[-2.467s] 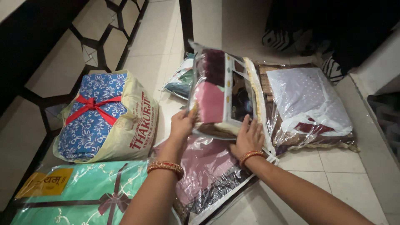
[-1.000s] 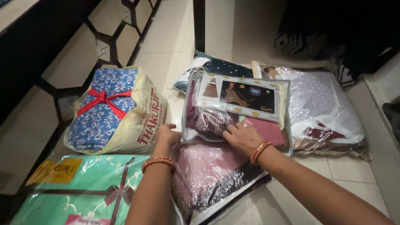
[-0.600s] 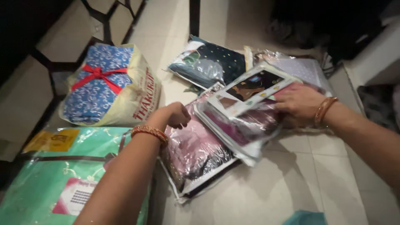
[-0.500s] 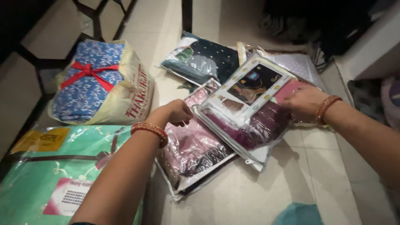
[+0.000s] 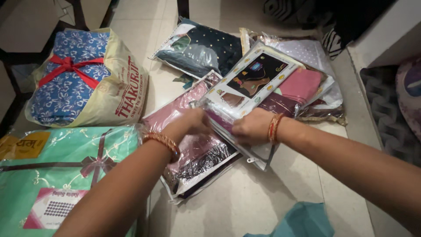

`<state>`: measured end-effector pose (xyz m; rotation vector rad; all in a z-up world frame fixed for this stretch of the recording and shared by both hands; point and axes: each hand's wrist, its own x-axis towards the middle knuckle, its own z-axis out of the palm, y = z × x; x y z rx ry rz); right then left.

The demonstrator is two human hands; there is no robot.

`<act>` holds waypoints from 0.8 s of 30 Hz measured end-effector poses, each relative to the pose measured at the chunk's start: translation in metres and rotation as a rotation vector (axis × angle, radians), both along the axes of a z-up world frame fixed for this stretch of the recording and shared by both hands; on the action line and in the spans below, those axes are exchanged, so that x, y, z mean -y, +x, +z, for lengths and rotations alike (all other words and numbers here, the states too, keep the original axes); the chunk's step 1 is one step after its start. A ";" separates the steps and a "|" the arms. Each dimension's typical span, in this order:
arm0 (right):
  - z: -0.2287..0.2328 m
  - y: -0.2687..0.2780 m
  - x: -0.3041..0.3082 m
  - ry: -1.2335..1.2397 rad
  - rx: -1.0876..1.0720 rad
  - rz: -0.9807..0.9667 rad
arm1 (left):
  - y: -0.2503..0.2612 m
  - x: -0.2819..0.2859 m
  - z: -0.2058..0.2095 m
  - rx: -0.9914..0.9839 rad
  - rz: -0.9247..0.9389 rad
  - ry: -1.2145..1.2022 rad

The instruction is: The person sorts through packaged clothing items on the floor, removing pieces of fabric from plastic sleeves and grouping them together.

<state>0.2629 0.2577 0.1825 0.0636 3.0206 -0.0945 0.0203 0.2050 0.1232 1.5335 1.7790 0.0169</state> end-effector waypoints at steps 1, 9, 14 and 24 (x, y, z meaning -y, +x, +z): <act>-0.003 0.003 -0.005 -0.072 -0.039 -0.079 | 0.018 0.010 -0.003 0.054 -0.145 0.076; -0.007 0.044 -0.005 -0.133 0.016 -0.048 | 0.119 0.040 -0.003 0.395 -0.040 0.009; 0.000 0.076 0.014 -0.073 -0.126 0.326 | 0.134 0.058 0.008 0.501 0.100 -0.047; -0.032 0.102 0.033 0.200 -0.307 0.423 | 0.153 0.078 0.014 0.461 0.291 0.091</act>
